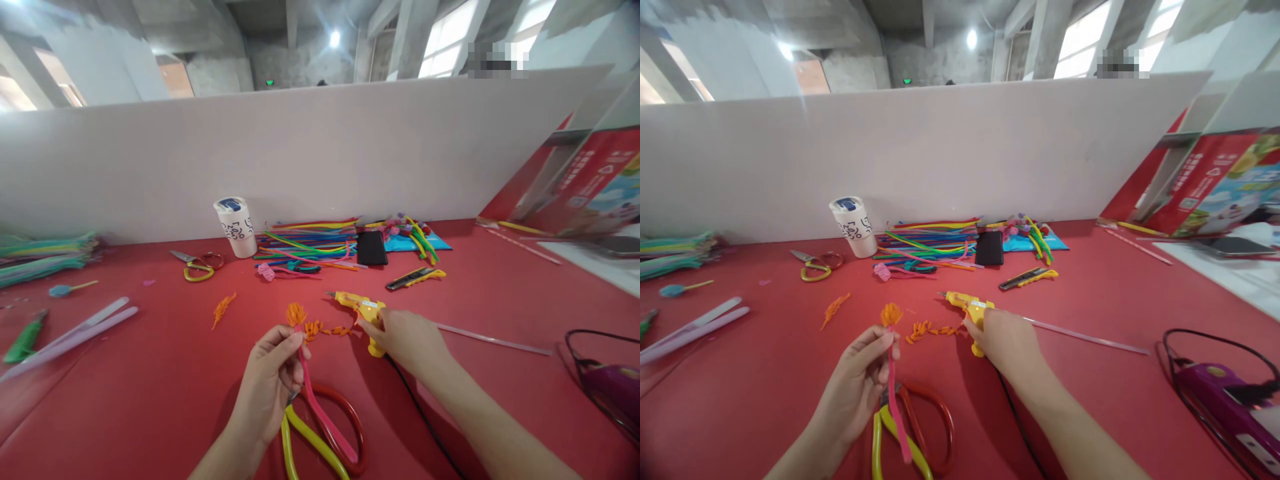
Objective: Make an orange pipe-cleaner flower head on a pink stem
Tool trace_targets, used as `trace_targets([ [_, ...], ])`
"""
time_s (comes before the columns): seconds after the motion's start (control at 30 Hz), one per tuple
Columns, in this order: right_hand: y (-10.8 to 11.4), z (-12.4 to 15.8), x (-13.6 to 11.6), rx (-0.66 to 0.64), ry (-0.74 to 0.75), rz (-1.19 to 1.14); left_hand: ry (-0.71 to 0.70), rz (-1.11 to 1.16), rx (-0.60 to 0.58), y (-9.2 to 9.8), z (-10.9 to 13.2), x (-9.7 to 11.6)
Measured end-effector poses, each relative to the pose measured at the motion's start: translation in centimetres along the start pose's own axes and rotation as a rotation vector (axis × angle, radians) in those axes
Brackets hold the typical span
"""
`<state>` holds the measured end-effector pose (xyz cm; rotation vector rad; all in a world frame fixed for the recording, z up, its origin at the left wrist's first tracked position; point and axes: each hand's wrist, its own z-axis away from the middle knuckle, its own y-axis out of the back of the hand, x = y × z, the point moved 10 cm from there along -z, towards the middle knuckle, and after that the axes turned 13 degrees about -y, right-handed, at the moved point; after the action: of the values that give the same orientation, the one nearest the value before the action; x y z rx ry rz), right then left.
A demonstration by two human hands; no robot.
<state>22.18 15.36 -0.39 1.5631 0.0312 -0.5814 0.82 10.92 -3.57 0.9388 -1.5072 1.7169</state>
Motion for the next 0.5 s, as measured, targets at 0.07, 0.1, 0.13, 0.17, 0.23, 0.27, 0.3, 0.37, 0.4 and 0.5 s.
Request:
trace_targets([
  [0.07,-0.9,-0.7,0.6,-0.014,-0.023,-0.002,0.01,0.017,-0.018,-0.1,0.0,-0.2],
  [0.1,-1.3,-1.0,0.8,-0.023,-0.028,-0.021,0.012,0.023,-0.029,-0.2,0.0,-0.3],
  [0.13,-1.6,-1.2,0.9,-0.035,-0.033,-0.05,0.01,0.026,-0.038,-0.3,0.0,-0.3],
  [0.17,-2.0,-1.5,1.0,-0.05,-0.039,-0.089,0.006,0.027,-0.047,-0.4,0.0,-0.3],
  [0.23,-2.5,-2.0,1.3,-0.094,-0.054,-0.189,-0.012,0.022,-0.055,-0.5,-0.1,-0.1],
  [0.27,-2.7,-2.2,1.3,-0.122,-0.061,-0.253,-0.026,0.015,-0.055,-0.5,-0.1,0.0],
  [0.3,-2.8,-2.2,1.3,-0.157,-0.065,-0.326,-0.047,0.004,-0.05,-0.4,-0.2,0.3],
  [0.37,-3.0,-2.0,0.9,-0.248,-0.062,-0.502,-0.102,-0.023,-0.046,-0.3,-0.2,0.9],
  [0.4,-2.9,-1.7,0.5,-0.299,-0.056,-0.598,-0.131,-0.038,-0.049,-0.4,-0.3,1.2],
  [0.5,-2.6,-0.2,-0.5,-0.442,-0.043,-0.851,-0.17,-0.07,-0.081,-0.7,-0.3,1.7],
])
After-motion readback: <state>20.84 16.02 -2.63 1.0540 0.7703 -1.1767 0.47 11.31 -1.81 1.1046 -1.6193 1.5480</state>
